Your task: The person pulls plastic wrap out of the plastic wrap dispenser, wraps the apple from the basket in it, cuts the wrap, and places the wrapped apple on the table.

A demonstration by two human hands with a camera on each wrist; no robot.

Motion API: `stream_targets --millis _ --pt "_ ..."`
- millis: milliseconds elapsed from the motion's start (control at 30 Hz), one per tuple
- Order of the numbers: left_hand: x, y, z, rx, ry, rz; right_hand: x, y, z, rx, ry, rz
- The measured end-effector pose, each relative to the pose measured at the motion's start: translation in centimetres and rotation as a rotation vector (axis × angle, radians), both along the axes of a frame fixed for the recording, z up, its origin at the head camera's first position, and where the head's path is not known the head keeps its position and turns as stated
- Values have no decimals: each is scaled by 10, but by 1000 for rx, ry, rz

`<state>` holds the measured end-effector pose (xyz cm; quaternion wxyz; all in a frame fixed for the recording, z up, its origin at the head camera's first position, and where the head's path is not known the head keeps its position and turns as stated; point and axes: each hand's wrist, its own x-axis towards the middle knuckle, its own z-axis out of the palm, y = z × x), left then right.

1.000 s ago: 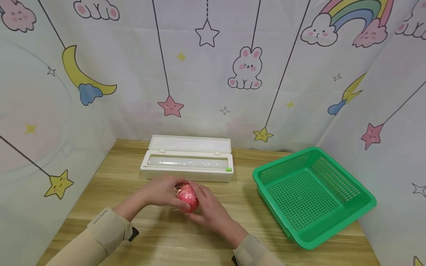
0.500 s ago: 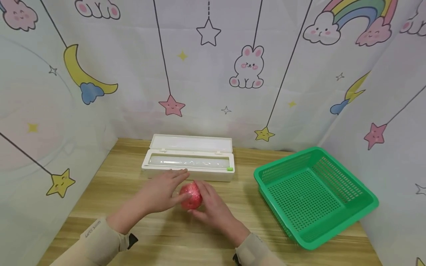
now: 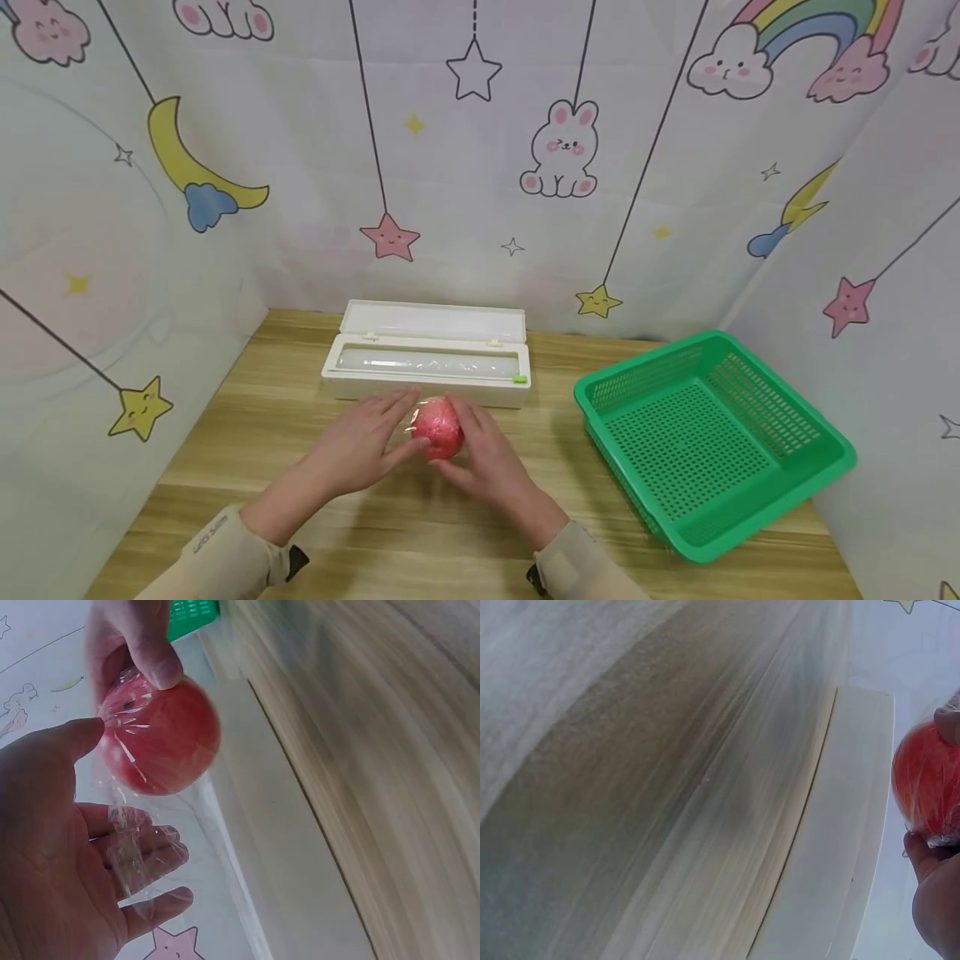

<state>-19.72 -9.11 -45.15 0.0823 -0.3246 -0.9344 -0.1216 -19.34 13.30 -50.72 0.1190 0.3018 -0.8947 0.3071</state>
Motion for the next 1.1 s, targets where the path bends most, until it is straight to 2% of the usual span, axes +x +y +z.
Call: stream_targets --millis 200,367,533,700,900,1100 --pt "1 1 -5 50 -26 29 -2 1 2 -13 -18 -11" --pt "2 4 -11 119 -62 48 -4 0 1 -33 10 0" --pt "5 8 -18 190 -128 90 -5 0 1 -57 32 13" --pt "7 15 -27 310 -197 120 -6 -1 2 -84 41 6" --pt "9 21 -36 499 -291 144 -6 -4 4 -117 9 -8" --pt "8 24 -43 706 -354 102 -6 -5 6 -136 -10 -28"
